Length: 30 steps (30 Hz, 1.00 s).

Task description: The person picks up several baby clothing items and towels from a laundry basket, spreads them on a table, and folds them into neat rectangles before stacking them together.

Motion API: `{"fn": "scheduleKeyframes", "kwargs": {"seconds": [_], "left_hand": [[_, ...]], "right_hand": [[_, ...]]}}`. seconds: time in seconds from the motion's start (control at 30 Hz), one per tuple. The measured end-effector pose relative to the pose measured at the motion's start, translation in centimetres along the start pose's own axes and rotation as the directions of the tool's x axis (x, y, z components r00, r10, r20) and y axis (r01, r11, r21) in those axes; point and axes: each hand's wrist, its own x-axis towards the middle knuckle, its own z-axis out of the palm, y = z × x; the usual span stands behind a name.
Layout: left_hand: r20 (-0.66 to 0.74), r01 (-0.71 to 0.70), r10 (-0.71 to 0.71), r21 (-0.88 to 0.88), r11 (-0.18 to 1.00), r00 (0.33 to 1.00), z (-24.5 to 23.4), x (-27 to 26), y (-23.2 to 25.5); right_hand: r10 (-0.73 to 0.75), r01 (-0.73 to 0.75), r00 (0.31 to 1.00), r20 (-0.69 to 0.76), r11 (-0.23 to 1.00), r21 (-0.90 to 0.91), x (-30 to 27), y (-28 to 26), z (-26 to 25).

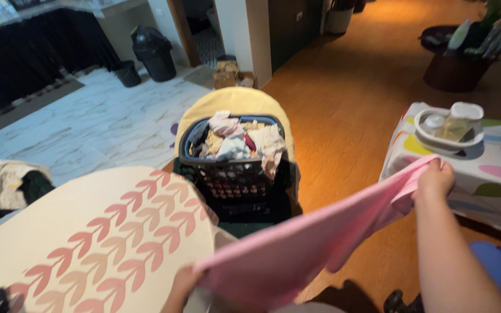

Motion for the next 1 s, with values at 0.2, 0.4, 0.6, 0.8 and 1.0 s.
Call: {"fn": "scheduleKeyframes", "kwargs": {"seconds": [0.2, 0.4, 0.6, 0.8, 1.0], "left_hand": [[0.068, 0.021, 0.127, -0.939, 0.342, 0.99, -3.0, 3.2, 6.0], [0.088, 0.006, 0.246, -0.949, 0.317, 0.965, -5.3, -1.1, 17.0], [0.138, 0.032, 0.193, -0.883, 0.469, 0.971, -1.9, -1.6, 21.4], [0.226, 0.11, 0.293, -0.925, 0.363, 0.929, -0.3, -2.5, 23.9], [0.264, 0.167, 0.278, -0.93, 0.328, 0.924, -0.2, -2.5, 24.3]], "right_hand": [[0.012, -0.015, 0.998, 0.058, 0.998, 0.059, 1.9, 0.0, -1.2], [0.203, -0.123, 0.954, 0.222, 0.937, -0.327, -2.7, -3.0, -1.6], [0.343, 0.045, 0.785, 0.516, 0.799, -0.6, -12.0, -7.3, 2.0], [0.393, 0.004, 0.578, 0.715, 0.875, -0.484, -16.3, -7.0, 5.0], [0.479, -0.146, 0.537, 0.695, 0.864, -0.482, -16.9, -7.2, 5.4]]}}
